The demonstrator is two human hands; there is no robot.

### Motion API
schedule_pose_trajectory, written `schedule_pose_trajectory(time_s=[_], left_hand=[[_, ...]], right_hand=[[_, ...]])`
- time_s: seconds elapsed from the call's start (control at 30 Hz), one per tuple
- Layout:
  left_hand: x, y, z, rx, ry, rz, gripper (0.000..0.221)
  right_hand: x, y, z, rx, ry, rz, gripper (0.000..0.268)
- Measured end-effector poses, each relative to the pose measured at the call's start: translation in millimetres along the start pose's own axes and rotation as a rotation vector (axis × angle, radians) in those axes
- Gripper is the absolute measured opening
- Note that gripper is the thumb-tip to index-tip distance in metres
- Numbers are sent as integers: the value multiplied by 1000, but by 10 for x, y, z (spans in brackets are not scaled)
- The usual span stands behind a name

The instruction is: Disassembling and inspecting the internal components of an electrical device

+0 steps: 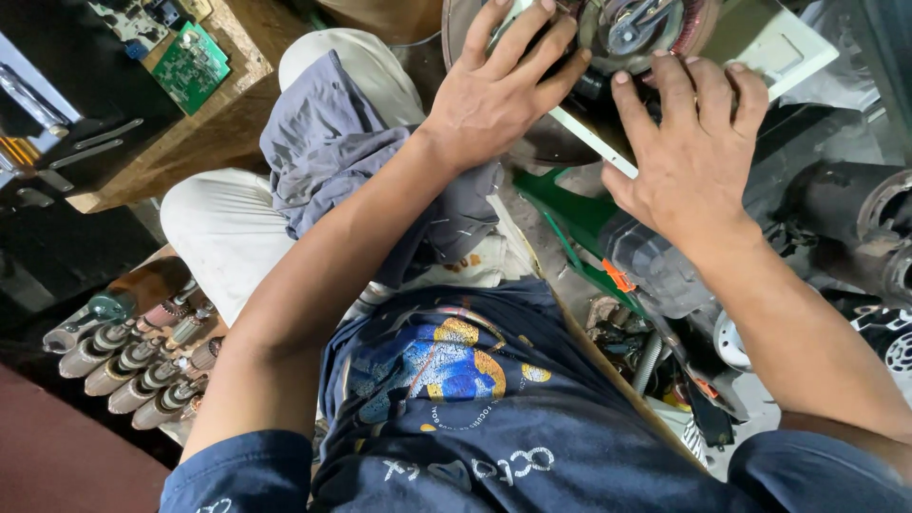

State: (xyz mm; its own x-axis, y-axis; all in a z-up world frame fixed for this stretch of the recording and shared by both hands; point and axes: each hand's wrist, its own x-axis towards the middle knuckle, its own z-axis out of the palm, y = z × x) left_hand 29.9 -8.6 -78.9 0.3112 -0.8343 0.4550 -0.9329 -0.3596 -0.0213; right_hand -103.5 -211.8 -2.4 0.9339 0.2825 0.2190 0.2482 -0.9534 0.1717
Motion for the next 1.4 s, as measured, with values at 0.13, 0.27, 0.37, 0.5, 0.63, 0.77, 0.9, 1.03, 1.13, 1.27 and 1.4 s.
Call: schedule_pose_trajectory(time_s=[0.13, 0.27, 0.37, 0.5, 0.63, 0.77, 0.9, 1.03, 1.13, 1.27, 1.4], left_hand=[[115, 8, -45, -31, 31, -36, 33], [190, 8, -79, -49, 26, -48, 31], [209, 12, -101, -40, 16, -58, 33], [220, 17, -116, -38, 9, -69, 31], [234, 22, -151, -32, 22, -76, 30], [193, -1, -122, -11, 21, -70, 29], [175, -36, -139, -57, 25, -31, 28], [200, -14, -143, -83, 3, -55, 28], [197, -52, -126, -82, 27, -12, 29], [76, -87, -66, -133, 7, 2, 29], [6, -132, -156, -188, 40, 16, 18]], right_hand=[[18, 68, -7, -1, -6, -8, 63], [19, 108, -10, -15, -23, -15, 65], [12, 113, -8, -9, -44, -11, 64], [2, 111, 3, -5, -36, -11, 63], [-12, 116, 40, 39, 18, -15, 62], [-36, 106, 29, -14, -32, -9, 65], [-36, 105, 40, -59, -63, -10, 68], [-35, 121, 40, -31, -30, -16, 65], [-34, 127, 59, 13, 22, -28, 58], [-75, 99, 82, -13, -30, -14, 54], [-72, 55, 86, -30, -48, -6, 59]])
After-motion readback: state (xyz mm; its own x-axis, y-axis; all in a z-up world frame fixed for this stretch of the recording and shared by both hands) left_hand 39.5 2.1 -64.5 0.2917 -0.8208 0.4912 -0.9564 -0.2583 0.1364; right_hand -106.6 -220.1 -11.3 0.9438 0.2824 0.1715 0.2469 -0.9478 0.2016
